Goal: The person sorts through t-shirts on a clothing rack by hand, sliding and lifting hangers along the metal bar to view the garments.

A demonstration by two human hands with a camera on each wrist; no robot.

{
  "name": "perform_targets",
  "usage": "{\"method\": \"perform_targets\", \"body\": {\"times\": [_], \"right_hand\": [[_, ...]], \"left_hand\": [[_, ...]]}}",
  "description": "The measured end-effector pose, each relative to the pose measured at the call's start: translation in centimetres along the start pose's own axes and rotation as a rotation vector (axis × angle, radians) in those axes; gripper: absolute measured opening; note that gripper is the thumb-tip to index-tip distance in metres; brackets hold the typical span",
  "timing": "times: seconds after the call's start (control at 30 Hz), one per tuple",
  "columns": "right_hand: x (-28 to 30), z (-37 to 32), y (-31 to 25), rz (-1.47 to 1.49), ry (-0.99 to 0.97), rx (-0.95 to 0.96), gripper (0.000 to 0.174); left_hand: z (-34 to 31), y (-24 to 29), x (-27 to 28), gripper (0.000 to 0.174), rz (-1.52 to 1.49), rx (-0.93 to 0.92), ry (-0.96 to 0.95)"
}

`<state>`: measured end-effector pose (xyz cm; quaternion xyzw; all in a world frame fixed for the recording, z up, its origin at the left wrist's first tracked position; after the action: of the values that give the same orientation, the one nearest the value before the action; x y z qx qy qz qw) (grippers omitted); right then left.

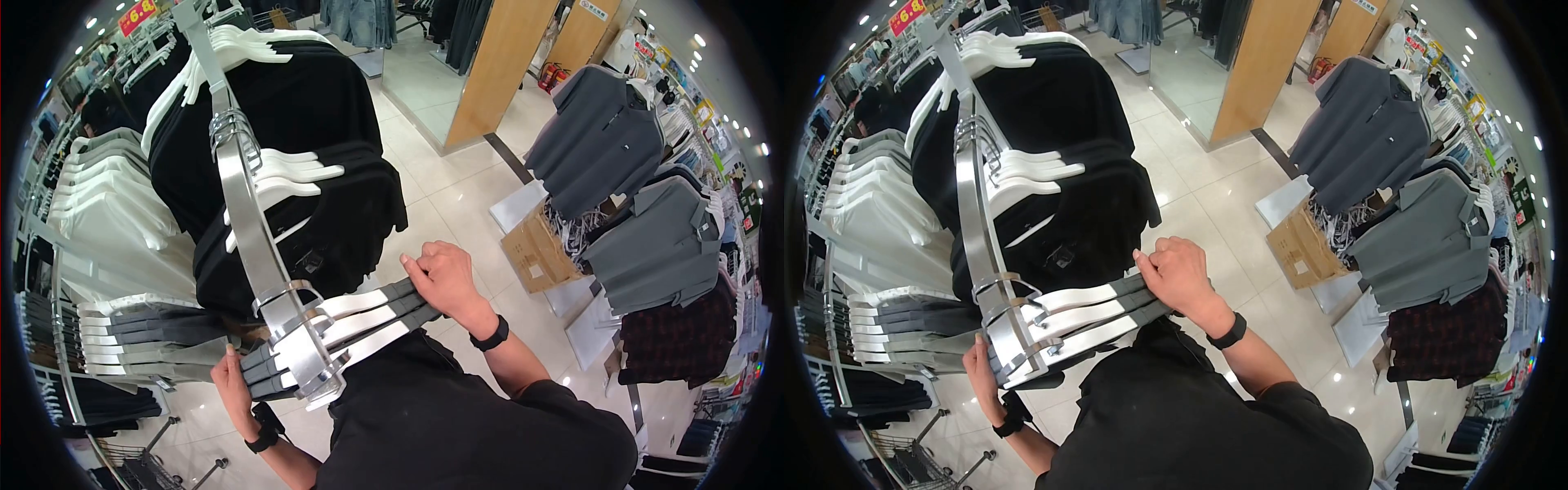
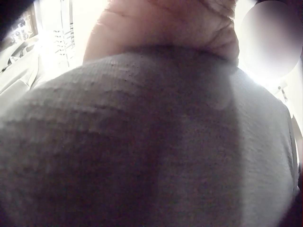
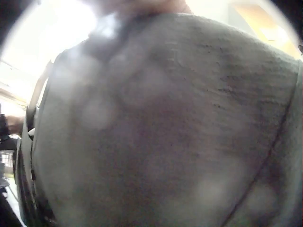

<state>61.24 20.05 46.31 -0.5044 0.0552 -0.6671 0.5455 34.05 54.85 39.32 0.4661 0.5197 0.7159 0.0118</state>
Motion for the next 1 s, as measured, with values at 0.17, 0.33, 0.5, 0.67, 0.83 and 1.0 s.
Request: {"method": "perform_targets", "body": {"times": [0.17,0.33,0.5,0.67,0.83,1.0], "right_hand": [[-0.2,-0.1,0.2,0.048,0.027,0.014,0.045],[0.2,-0.2,0.1,0.070,0.042,0.016,0.044],[0.5,-0.2,0.0,0.070,0.033,0.031,0.044],[0.6,-0.4,0.1,0.069,0.033,0.048,0.044],[1.0,-0.3,0.1,0.092,0.024,0.057,0.043],[1.1,-0.3,0.2,0.106,0.023,0.084,0.042]], "left_hand": [[0.4,-2.0,0.2,0.058,0.018,0.052,0.000],[0.6,-3.9,0.1,0.058,-0.029,0.036,-0.032],[0.3,-4.6,0.0,0.056,-0.055,0.079,0.057],[0.6,-7.4,-0.5,0.056,-0.255,0.209,0.027],[0.0,-8.6,-0.2,0.050,-0.269,0.234,0.104],[-1.3,-12.2,-0.4,0.046,-0.291,0.277,0.200]]}}
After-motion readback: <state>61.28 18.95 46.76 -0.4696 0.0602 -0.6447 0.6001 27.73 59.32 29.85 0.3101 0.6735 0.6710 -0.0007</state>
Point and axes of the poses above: each hand's wrist, its own z-axis towards the middle knuckle, its own x-axis out of the back of the hand, y = z × x, the point moved 5 cm from there along z, towards the middle knuckle, and after that the axes turned 12 degrees about z, right-handed, at the moved point
